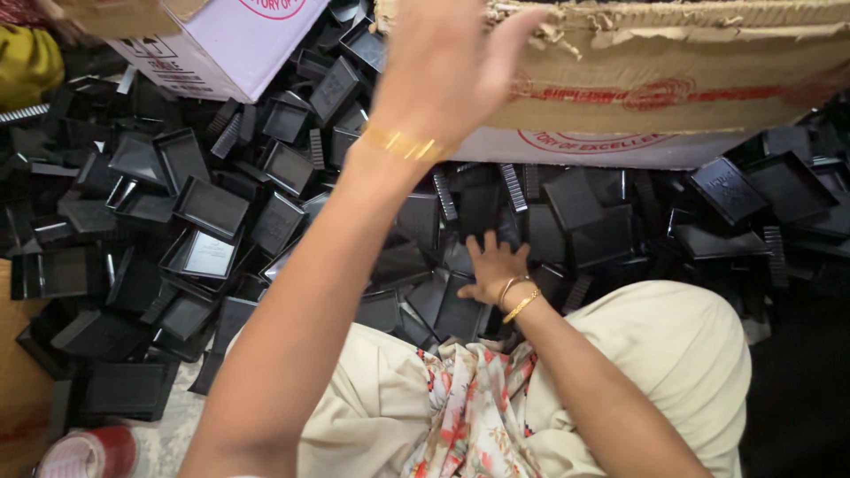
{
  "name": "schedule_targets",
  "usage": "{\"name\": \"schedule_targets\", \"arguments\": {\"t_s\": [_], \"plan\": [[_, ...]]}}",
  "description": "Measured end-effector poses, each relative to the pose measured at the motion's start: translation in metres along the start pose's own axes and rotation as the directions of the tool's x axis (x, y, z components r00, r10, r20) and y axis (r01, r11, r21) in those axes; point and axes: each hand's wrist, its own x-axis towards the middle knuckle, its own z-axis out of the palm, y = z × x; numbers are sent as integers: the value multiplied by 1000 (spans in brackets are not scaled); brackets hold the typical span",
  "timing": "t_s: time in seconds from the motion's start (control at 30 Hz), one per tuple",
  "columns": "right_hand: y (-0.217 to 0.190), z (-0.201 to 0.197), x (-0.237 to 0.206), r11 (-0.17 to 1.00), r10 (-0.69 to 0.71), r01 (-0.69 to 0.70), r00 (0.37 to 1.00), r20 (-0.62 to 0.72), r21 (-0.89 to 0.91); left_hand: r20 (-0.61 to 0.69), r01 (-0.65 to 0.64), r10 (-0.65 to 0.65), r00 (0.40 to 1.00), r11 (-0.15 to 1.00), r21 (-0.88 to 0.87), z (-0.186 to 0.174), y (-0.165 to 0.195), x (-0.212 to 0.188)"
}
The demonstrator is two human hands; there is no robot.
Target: The person sits on the floor among a large pile of black plastic boxes, picks up individual boxes, fits the lid onto the base by pressing the parts together, and places the closed box into a cardboard carton. They repeat this pick, close, and pack cycle continuously, occasionally reaching across the pile for the next box.
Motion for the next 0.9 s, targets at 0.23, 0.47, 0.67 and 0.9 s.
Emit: {"name": "schedule_targets", "arguments": {"t_s": [0.23, 0.47, 0.67, 0.9], "plan": [[3, 17, 5, 997, -44, 26, 966, -256, -74, -98, 460, -450, 888, 876, 146, -118, -87, -174], [10, 22, 16, 991, -39, 86, 915, -401, 100, -46, 734, -977, 207, 124, 667, -199, -127, -424], [30, 45, 30, 988, 81, -25, 926, -368, 155, -2, 847, -1000, -4, -4, 532, -178, -105, -458], [28, 21, 24, 928, 146, 46, 867, -477, 369, 201, 860, -978, -59, 52, 507, -174, -101, -447]]}}
